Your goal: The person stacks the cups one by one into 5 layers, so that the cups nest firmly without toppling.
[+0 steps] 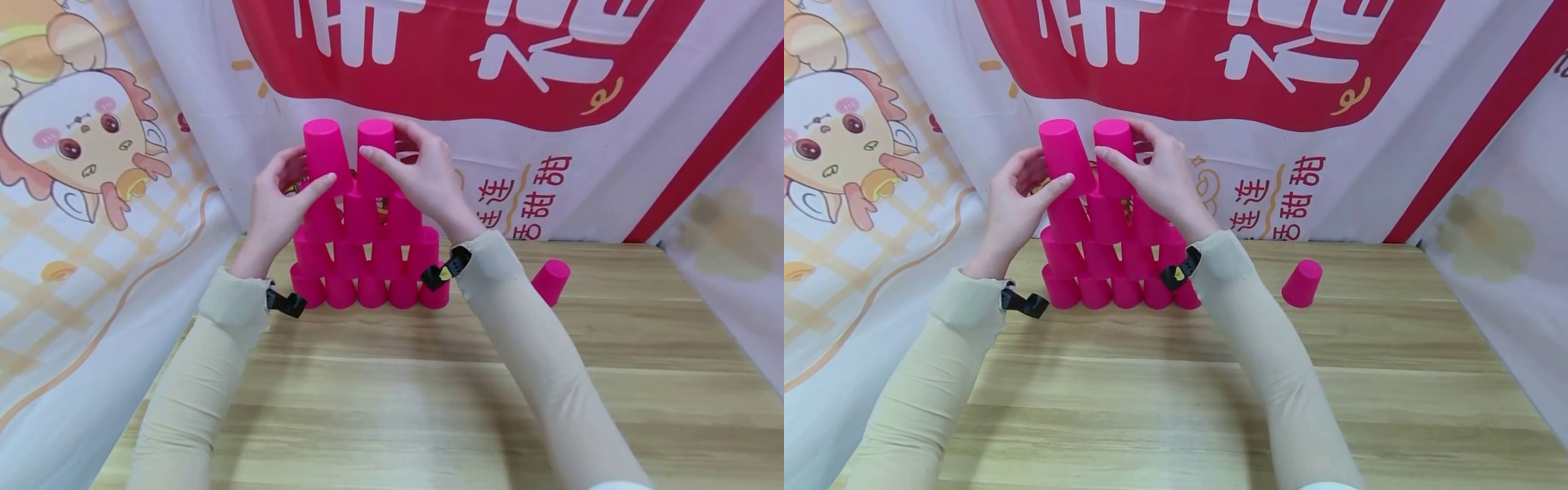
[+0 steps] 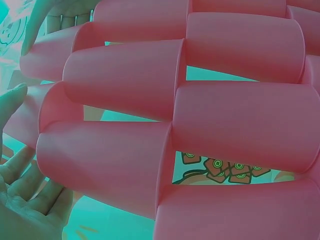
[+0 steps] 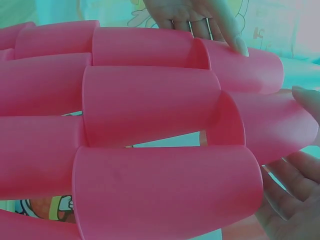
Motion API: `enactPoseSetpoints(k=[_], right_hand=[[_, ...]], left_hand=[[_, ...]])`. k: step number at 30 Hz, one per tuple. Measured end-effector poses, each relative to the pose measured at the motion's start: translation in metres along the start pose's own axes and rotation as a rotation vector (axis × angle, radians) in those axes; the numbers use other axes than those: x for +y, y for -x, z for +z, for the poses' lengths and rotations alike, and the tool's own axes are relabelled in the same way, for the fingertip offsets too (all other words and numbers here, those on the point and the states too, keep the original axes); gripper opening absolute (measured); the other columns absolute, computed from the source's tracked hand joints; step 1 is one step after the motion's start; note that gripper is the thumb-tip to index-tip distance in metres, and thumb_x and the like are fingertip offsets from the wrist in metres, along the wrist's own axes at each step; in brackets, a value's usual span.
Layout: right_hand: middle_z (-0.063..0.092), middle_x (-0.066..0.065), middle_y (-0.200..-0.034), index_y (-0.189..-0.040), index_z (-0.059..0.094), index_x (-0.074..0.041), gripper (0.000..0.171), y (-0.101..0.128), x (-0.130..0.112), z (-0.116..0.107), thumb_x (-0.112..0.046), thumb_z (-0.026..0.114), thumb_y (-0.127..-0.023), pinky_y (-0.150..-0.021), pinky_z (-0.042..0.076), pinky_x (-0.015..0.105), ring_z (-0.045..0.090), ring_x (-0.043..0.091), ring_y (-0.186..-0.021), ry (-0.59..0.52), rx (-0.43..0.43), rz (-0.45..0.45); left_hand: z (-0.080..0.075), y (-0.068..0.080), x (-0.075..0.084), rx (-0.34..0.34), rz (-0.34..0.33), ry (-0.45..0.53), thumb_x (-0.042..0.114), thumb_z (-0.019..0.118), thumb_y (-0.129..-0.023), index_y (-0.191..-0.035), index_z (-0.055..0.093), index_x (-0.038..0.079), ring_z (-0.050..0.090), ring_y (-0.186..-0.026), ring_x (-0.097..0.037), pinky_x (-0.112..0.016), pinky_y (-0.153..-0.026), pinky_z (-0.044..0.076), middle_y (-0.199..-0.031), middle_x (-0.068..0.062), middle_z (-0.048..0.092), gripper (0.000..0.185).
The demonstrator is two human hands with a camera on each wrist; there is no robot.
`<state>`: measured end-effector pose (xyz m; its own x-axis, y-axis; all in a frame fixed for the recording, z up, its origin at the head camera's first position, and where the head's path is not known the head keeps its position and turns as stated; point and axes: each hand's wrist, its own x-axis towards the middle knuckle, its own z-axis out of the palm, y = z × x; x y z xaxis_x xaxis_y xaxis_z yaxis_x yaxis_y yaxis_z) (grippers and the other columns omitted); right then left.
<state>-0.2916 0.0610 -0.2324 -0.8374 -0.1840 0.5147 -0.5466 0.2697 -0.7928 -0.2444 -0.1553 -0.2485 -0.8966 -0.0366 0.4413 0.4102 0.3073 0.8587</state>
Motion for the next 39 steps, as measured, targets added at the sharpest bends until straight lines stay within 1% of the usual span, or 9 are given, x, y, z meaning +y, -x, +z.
enactPoseSetpoints(k=[4, 7, 11, 16, 20, 25, 29, 33, 39], right_hand=[[0.056, -0.010, -0.119, -0.132, 0.051, -0.030, 0.065, 0.007, -0.008, -0.005, -0.043, 0.077, -0.074, -0.084, 0.047, 0.026, 0.054, 0.010, -0.102, -0.006, -0.001, 0.034], [0.054, -0.006, -0.124, -0.134, 0.051, -0.023, 0.063, 0.017, -0.022, -0.012, -0.037, 0.076, -0.077, -0.089, 0.044, 0.025, 0.052, 0.012, -0.108, -0.017, 0.002, 0.038], [0.053, -0.002, -0.129, -0.135, 0.050, -0.015, 0.059, 0.032, -0.038, -0.026, -0.030, 0.072, -0.082, -0.094, 0.040, 0.023, 0.050, 0.011, -0.112, 0.004, 0.021, 0.021], [0.053, -0.001, -0.130, -0.134, 0.051, -0.014, 0.055, 0.043, -0.034, -0.047, -0.027, 0.071, -0.084, -0.097, 0.038, 0.026, 0.049, 0.010, -0.116, 0.057, 0.055, -0.016], [0.055, -0.001, -0.129, -0.132, 0.054, -0.014, 0.053, 0.052, -0.026, -0.065, -0.027, 0.071, -0.084, -0.098, 0.038, 0.028, 0.049, 0.013, -0.118, 0.097, 0.102, -0.023], [0.055, 0.002, -0.129, -0.131, 0.055, -0.016, 0.051, 0.064, -0.008, -0.089, -0.028, 0.071, -0.084, -0.100, 0.037, 0.033, 0.049, 0.014, -0.118, 0.127, 0.143, 0.005], [0.054, 0.000, -0.131, -0.133, 0.053, -0.021, 0.052, 0.073, 0.019, -0.108, -0.031, 0.070, -0.085, -0.101, 0.037, 0.033, 0.048, 0.015, -0.120, 0.171, 0.148, 0.079], [0.051, -0.004, -0.133, -0.134, 0.051, -0.028, 0.055, 0.082, 0.056, -0.128, -0.038, 0.069, -0.084, -0.100, 0.037, 0.035, 0.045, 0.014, -0.121, 0.210, 0.147, 0.185], [0.046, -0.004, -0.139, -0.137, 0.046, -0.033, 0.061, 0.105, 0.101, -0.151, -0.048, 0.067, -0.082, -0.103, 0.029, 0.050, 0.037, 0.019, -0.128, 0.267, 0.113, 0.333]], left_hand=[[0.000, 0.000, 0.000, 0.013, 0.012, 0.023, 0.035, 0.073, -0.081, -0.134, 0.049, 0.022, 0.051, -0.114, -0.018, -0.033, -0.095, 0.042, -0.129, 0.003, 0.053, 0.059], [-0.002, 0.003, 0.005, 0.053, 0.057, 0.035, 0.030, 0.072, -0.082, -0.133, 0.049, 0.019, 0.049, -0.116, -0.019, -0.032, -0.097, 0.040, -0.130, 0.003, 0.051, 0.057], [-0.005, 0.012, 0.018, 0.123, 0.134, 0.033, 0.024, 0.072, -0.082, -0.132, 0.050, 0.014, 0.047, -0.118, -0.017, -0.029, -0.099, 0.037, -0.131, 0.002, 0.050, 0.055], [-0.006, 0.028, 0.032, 0.209, 0.239, 0.058, 0.016, 0.074, -0.081, -0.130, 0.051, 0.008, 0.047, -0.117, -0.016, -0.030, -0.100, 0.036, -0.130, 0.000, 0.051, 0.054], [-0.003, 0.042, 0.034, 0.212, 0.317, 0.071, 0.010, 0.074, -0.080, -0.128, 0.052, 0.004, 0.048, -0.117, -0.019, -0.033, -0.101, 0.036, -0.128, -0.003, 0.053, 0.053], [0.001, 0.058, 0.028, 0.155, 0.349, 0.126, 0.005, 0.074, -0.078, -0.126, 0.053, 0.000, 0.048, -0.117, -0.023, -0.037, -0.101, 0.036, -0.126, -0.009, 0.054, 0.053], [0.004, 0.070, 0.019, 0.118, 0.342, 0.127, 0.003, 0.075, -0.078, -0.128, 0.052, 0.001, 0.048, -0.118, -0.025, -0.038, -0.101, 0.036, -0.126, -0.009, 0.054, 0.055], [0.007, 0.081, 0.008, 0.085, 0.309, 0.087, 0.001, 0.074, -0.078, -0.130, 0.051, 0.001, 0.048, -0.119, -0.024, -0.037, -0.100, 0.037, -0.128, -0.007, 0.053, 0.056], [0.011, 0.095, -0.009, 0.032, 0.249, 0.053, 0.002, 0.074, -0.078, -0.130, 0.049, -0.001, 0.047, -0.120, -0.026, -0.036, -0.101, 0.037, -0.130, -0.009, 0.052, 0.057]])
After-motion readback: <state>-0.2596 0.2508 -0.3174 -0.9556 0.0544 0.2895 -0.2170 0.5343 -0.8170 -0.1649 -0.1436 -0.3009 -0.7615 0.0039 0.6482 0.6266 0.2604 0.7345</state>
